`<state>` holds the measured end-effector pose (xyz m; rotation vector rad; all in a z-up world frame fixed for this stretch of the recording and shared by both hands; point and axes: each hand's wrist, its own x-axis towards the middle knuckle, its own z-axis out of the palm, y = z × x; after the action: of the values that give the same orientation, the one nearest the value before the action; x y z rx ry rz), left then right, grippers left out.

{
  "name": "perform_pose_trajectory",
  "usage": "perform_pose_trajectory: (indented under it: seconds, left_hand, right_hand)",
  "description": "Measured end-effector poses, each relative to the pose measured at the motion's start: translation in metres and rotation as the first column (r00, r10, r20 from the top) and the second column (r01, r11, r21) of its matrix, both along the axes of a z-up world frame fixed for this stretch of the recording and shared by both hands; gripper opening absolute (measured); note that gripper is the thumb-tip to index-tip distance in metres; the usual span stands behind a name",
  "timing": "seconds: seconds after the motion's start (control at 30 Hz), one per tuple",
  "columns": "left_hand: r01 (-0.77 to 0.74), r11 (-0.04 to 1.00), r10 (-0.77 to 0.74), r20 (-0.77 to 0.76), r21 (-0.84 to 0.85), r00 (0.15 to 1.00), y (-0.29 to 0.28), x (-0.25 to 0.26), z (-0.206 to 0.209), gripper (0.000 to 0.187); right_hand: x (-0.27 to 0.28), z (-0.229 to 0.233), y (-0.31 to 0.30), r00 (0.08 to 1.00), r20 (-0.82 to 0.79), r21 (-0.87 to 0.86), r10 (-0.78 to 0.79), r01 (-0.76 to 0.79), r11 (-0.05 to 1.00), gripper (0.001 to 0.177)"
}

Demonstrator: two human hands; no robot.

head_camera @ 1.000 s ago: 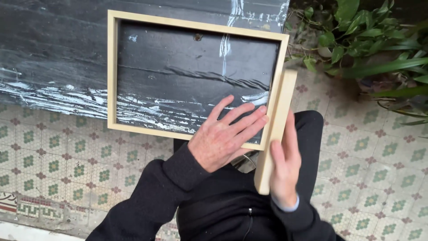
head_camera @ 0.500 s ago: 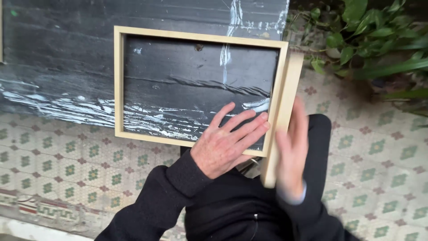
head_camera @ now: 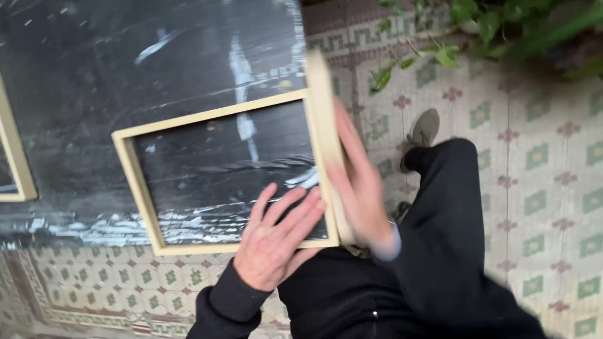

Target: The person sands the edges of a rectangular wooden frame using a sanding block, holding the frame steady with the other hand. After sanding, the person applies glue to the frame's corner using a glue bottle.

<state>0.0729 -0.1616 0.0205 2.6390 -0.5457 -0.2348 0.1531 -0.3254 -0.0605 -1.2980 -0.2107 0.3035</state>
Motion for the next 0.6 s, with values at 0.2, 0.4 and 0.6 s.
perform_pose_trajectory:
  seconds: [0.2,0.4,0.6]
  left_hand:
    - [-0.038,0.998,0.039,-0.024,0.041,0.999,-0.002,0.002,0.001,0.08]
    - [-0.049,0.998,0.05,-0.03,0.04,0.998,-0.002,0.002,0.0,0.076]
    - [-0.037,0.997,0.04,-0.045,0.074,0.998,-0.002,0.0,0.003,0.077]
  right_hand:
    - [-0.004,-0.006,-0.004,0.993,0.116,0.028,-0.026,0.023,0.999,0.058]
    - [-0.017,-0.012,-0.008,0.994,0.101,0.029,0.039,-0.043,0.999,0.055]
    - [0.014,-0.016,0.003,0.977,0.21,0.055,-0.039,0.028,0.998,0.055]
